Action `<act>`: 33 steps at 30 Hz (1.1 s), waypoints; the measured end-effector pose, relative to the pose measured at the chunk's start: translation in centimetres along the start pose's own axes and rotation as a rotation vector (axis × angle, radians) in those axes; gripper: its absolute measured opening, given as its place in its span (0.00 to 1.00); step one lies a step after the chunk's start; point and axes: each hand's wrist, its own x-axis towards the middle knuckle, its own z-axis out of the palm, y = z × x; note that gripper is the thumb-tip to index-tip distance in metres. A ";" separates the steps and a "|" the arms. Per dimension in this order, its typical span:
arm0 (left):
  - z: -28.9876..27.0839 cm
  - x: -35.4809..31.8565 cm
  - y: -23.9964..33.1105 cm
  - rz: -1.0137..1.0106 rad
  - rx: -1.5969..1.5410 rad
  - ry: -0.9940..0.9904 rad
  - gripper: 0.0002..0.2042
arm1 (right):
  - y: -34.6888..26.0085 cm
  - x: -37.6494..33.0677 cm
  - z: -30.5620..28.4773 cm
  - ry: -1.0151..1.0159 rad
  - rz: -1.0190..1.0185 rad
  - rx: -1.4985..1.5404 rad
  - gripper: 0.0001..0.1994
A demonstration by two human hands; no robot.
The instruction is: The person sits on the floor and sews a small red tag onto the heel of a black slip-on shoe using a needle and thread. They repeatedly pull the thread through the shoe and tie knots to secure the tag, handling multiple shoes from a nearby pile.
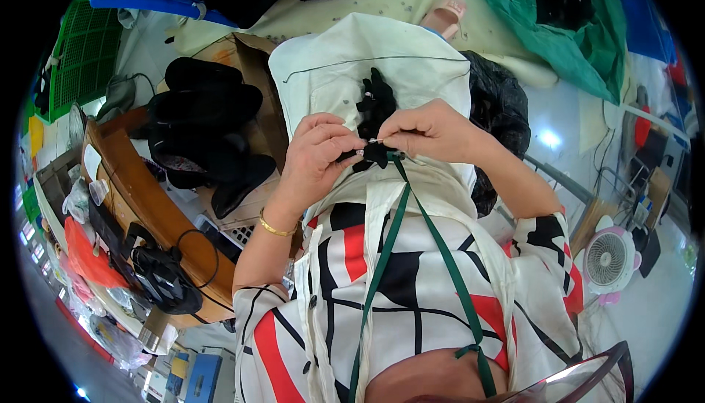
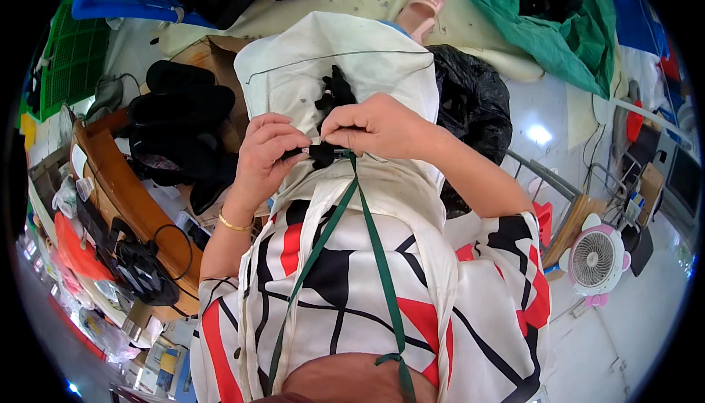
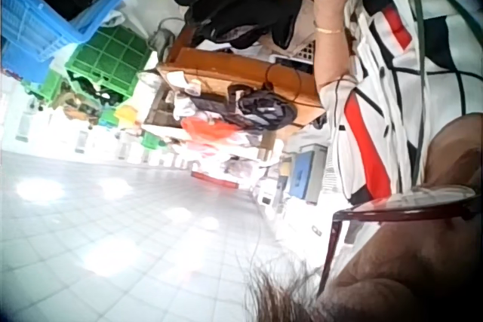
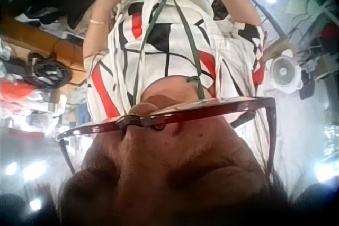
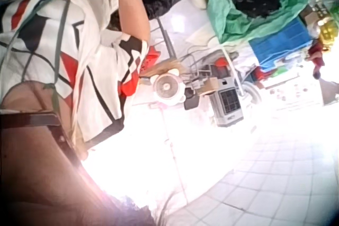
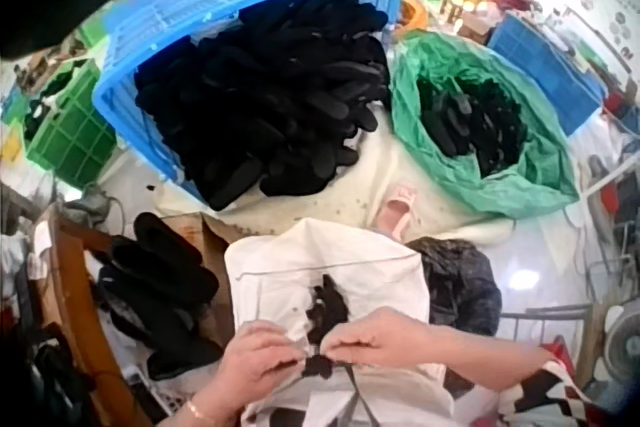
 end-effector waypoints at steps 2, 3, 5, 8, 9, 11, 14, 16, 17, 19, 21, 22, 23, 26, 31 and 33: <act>0.0 0.0 0.3 0.023 -0.009 -0.003 0.16 | -0.1 0.0 0.0 -0.062 -0.010 -0.079 0.08; 0.0 0.0 0.5 0.032 -0.001 -0.005 0.16 | 0.0 0.0 0.0 -0.071 -0.033 -0.092 0.08; -0.2 0.1 0.7 0.052 0.013 -0.010 0.16 | 0.0 0.1 0.0 -0.088 -0.079 -0.117 0.07; -0.2 0.2 0.9 0.057 -0.003 -0.008 0.16 | -0.2 0.1 -0.1 -0.098 -0.100 -0.107 0.07; -0.2 0.2 1.0 0.056 -0.007 -0.007 0.16 | -0.2 0.1 -0.1 -0.102 -0.096 -0.106 0.08; -0.3 0.2 1.0 0.054 -0.014 -0.005 0.16 | -0.2 0.2 -0.1 -0.108 -0.086 -0.104 0.08; -0.2 0.2 1.1 0.053 -0.019 -0.004 0.15 | -0.3 0.2 -0.3 -0.137 -0.088 -0.137 0.09; -0.3 0.2 1.0 0.057 -0.022 -0.008 0.15 | 0.0 0.2 -0.2 -0.126 -0.125 -0.133 0.09; -0.3 0.2 1.0 0.059 -0.024 -0.009 0.15 | 0.1 0.2 -0.2 -0.120 -0.144 -0.131 0.09; -0.2 0.1 1.1 0.055 -0.036 -0.009 0.15 | 0.1 0.3 -0.2 -0.129 -0.164 -0.137 0.09; -0.1 -0.1 1.0 0.051 -0.050 -0.004 0.15 | 0.2 0.4 -0.1 -0.135 -0.180 -0.132 0.09; -0.1 -0.1 0.9 0.049 -0.058 0.001 0.15 | 0.3 0.4 0.0 -0.136 -0.187 -0.125 0.09; -0.1 -0.2 0.9 0.046 -0.065 0.007 0.15 | 0.4 0.5 0.1 -0.138 -0.193 -0.117 0.09; 0.1 -0.6 0.7 0.029 -0.120 0.012 0.15 | 0.4 0.7 0.3 -0.150 -0.198 -0.079 0.09; 0.7 -1.0 0.7 0.014 -0.190 0.060 0.14 | 1.9 0.6 1.6 -0.106 -0.195 0.056 0.07; 0.8 -1.2 0.8 0.018 -0.178 0.080 0.14 | 1.8 0.5 1.9 -0.094 -0.178 0.080 0.06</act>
